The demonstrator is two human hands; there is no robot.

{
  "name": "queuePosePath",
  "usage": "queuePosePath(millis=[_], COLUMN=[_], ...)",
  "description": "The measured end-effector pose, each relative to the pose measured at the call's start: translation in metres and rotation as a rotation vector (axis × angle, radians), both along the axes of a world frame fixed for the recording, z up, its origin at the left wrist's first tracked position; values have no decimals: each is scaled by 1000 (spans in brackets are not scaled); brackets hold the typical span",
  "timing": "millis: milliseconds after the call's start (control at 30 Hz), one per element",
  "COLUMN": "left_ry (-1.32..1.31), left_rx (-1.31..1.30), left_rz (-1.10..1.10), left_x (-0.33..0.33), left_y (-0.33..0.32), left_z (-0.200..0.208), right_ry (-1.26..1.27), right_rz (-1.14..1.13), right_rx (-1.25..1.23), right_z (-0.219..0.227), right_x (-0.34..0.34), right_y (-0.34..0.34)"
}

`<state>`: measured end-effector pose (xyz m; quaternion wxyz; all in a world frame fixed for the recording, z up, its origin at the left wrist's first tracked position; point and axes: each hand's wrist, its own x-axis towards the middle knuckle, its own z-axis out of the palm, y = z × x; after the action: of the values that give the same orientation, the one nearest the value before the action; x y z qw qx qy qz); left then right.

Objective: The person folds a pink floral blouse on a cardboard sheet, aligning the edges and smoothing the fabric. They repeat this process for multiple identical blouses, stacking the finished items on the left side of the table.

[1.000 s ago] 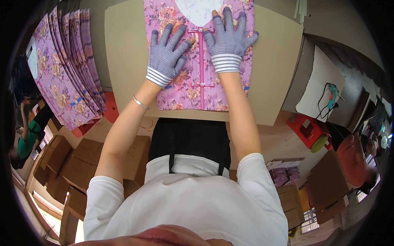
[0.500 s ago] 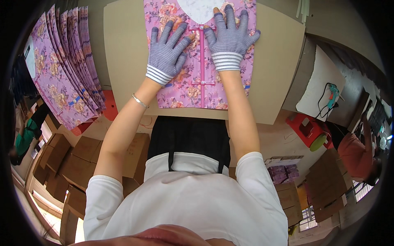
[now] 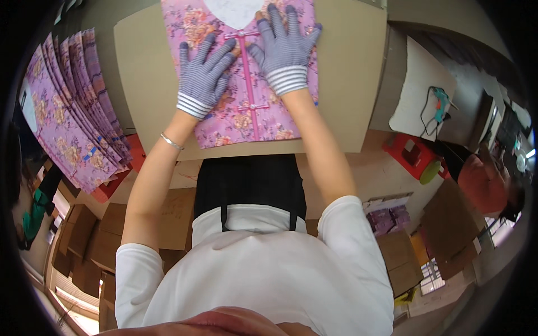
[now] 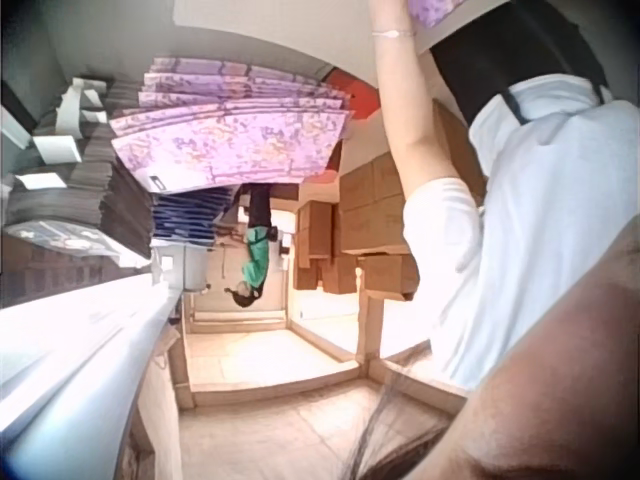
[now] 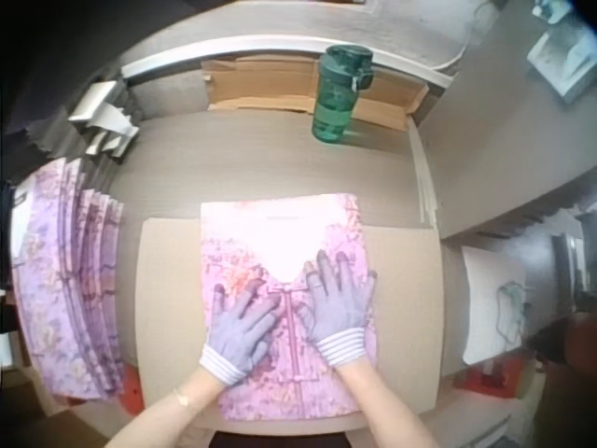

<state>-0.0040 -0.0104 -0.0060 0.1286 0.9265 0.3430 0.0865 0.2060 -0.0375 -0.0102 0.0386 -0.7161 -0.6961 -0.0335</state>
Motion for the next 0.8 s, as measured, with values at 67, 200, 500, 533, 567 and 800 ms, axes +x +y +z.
queuePosePath(millis=[67,200,500,533,567,800], left_ry=[-35,-25,14,11,14,-25], left_rx=[-6,-2,-66,-70,-87,-21], left_rz=[4,-6,-16,-13,-1,6], left_x=[1,2,9,10,7,0], left_y=[1,1,7,8,2,-1], left_z=[2,1,10,9,12,4], right_ry=[72,169,228,223,230,489], right_rz=[195,422,610,620,636,726], right_rx=[-70,-112,432,434,424,154], right_z=[10,14,-10,-17,-19,-24], right_x=[18,40,93,100,99,70], right_y=[-24,-55,164,182,193,61])
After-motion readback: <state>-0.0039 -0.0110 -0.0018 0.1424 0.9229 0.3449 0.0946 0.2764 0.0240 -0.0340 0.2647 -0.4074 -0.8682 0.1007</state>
